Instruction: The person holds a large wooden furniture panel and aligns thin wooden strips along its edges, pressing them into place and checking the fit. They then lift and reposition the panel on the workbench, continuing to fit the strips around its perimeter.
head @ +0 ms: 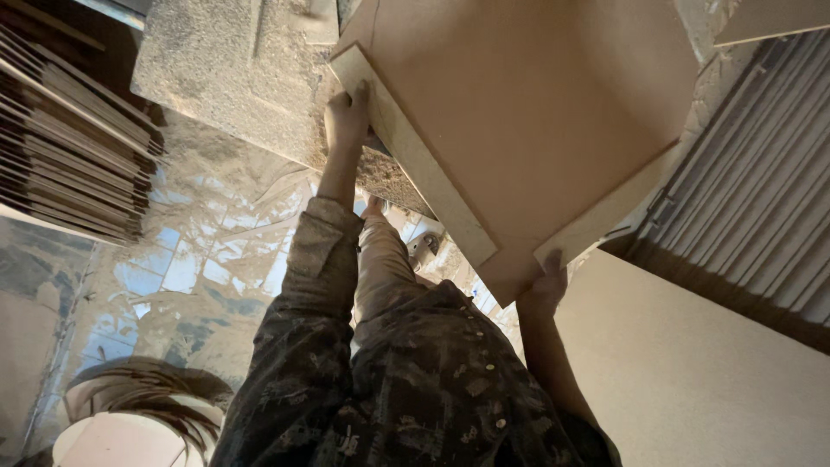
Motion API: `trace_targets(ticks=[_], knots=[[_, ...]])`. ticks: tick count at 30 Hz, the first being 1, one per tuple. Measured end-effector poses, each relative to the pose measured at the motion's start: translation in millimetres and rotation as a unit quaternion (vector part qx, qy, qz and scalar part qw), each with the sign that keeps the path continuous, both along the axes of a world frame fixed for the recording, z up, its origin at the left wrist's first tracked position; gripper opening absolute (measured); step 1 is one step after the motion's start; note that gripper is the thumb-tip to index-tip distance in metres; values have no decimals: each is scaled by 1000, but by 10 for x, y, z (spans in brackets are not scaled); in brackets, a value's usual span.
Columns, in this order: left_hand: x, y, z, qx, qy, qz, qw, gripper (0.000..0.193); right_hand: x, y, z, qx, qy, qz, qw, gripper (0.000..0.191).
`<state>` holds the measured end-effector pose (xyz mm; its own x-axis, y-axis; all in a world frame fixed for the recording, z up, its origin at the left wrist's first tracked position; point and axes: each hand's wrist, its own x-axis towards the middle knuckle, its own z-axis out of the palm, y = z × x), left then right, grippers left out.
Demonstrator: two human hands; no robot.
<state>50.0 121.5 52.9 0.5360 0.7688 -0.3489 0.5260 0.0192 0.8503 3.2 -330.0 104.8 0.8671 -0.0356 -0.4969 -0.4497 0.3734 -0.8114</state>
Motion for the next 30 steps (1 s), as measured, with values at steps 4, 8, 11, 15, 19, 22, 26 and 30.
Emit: trace_targets(ticks=[4,8,11,15,19,22,26,30], knots=[[-171,-253,-79,-56,68,14,996,56,-91,-61,-68,-82,-2,38,996,52],[-272,-1088,-132,48,-4,42,998,53,-144,38,-277,-32,45,-16,998,49],[-112,-1314,-137,43,-15,91,995,50,-134,174,-439,172,57,-51,982,47],[315,-1090,16,20,-169,141,975,44,58,395,-570,106,50,-63,991,50],[746,-869,225,21,-25,109,993,49,399,628,-523,-16,-71,52,996,49],[1050,-775,316,44,-56,104,992,50,673,799,-410,327,26,28,944,50],[1516,-576,332,53,-55,82,994,53,928,1011,-377,35,-121,142,982,55],[1401,-566,262,31,5,28,999,57,787,892,-484,88,-83,23,992,48]])
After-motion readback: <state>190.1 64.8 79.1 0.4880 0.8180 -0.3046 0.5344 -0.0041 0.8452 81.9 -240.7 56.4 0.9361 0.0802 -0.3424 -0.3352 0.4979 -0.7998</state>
